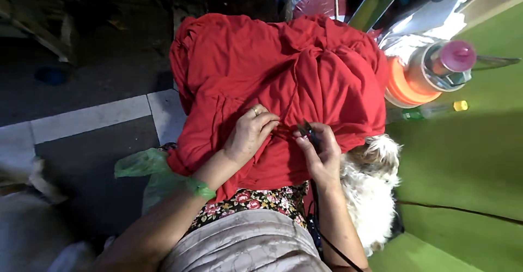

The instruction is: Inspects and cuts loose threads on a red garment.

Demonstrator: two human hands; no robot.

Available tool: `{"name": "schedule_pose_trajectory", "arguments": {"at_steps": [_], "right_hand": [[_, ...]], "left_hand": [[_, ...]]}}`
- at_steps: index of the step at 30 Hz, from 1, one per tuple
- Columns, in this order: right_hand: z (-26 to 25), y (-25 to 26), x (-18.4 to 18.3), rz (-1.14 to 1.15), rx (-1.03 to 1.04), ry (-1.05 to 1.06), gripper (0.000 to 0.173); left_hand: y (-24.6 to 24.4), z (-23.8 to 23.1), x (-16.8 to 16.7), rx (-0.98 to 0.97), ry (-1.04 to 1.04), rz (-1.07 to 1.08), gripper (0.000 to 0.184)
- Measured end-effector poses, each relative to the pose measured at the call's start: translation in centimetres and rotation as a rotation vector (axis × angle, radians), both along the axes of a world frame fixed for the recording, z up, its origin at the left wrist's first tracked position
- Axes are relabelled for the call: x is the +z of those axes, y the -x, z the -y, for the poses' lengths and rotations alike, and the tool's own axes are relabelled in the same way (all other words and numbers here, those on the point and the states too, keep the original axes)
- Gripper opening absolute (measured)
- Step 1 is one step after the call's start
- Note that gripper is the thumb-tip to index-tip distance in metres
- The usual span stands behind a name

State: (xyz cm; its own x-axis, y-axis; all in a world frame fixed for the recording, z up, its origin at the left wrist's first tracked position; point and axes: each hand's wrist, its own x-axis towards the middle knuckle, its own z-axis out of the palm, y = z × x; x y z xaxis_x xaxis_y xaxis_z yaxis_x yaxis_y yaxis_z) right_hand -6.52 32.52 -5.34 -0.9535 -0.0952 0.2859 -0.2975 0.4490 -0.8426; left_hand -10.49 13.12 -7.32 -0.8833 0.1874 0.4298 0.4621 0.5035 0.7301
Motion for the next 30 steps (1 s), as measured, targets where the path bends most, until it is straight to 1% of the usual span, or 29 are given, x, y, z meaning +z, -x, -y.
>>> {"name": "schedule_pose_trajectory", "arguments": {"at_steps": [2,6,10,13,15,20,23,26,28,30], "right_hand": [[0.3,0.4,-0.4,0.009,-0.010,-0.052,0.024],[-0.1,0.6,-0.9,0.047,-0.030,-0.049,0.024],[-0.4,0.8,-0.7,-0.018,0.030,-0.133,0.025],[-0.3,1.0,-0.4,-0.094,0.085,-0.301,0.024],[0.3,1.2,0.0,-0.123,0.092,-0.399,0.022],[2.0,1.6,0.8,-0.179,0.044,-0.549,0.018],[2.5,1.8,0.8,-0.195,0.036,-0.587,0.018],[2.6,1.8,0.7,-0.201,0.036,-0.604,0.018],[2.3,2.0,0.4,-0.205,0.040,-0.588,0.018],[1.6,2.1,0.4,-0.154,0.071,-0.509,0.016]], "left_hand": [[0.1,0.0,0.0,-0.020,0.041,0.046,0.012],[0.0,1.3,0.4,-0.029,-0.033,0.195,0.015],[-0.3,1.7,0.6,-0.056,-0.019,0.237,0.017],[-0.3,1.9,0.9,-0.090,-0.001,0.234,0.016],[-0.4,1.8,0.7,-0.086,0.007,0.190,0.016],[-0.7,1.4,0.4,-0.057,0.038,0.083,0.017],[-0.8,1.2,0.3,-0.037,0.057,0.027,0.016],[-0.9,1.2,0.2,-0.020,0.061,0.025,0.016],[-1.1,1.3,0.4,0.001,0.024,0.107,0.017],[-1.2,1.6,0.9,0.019,-0.092,0.261,0.019]]}}
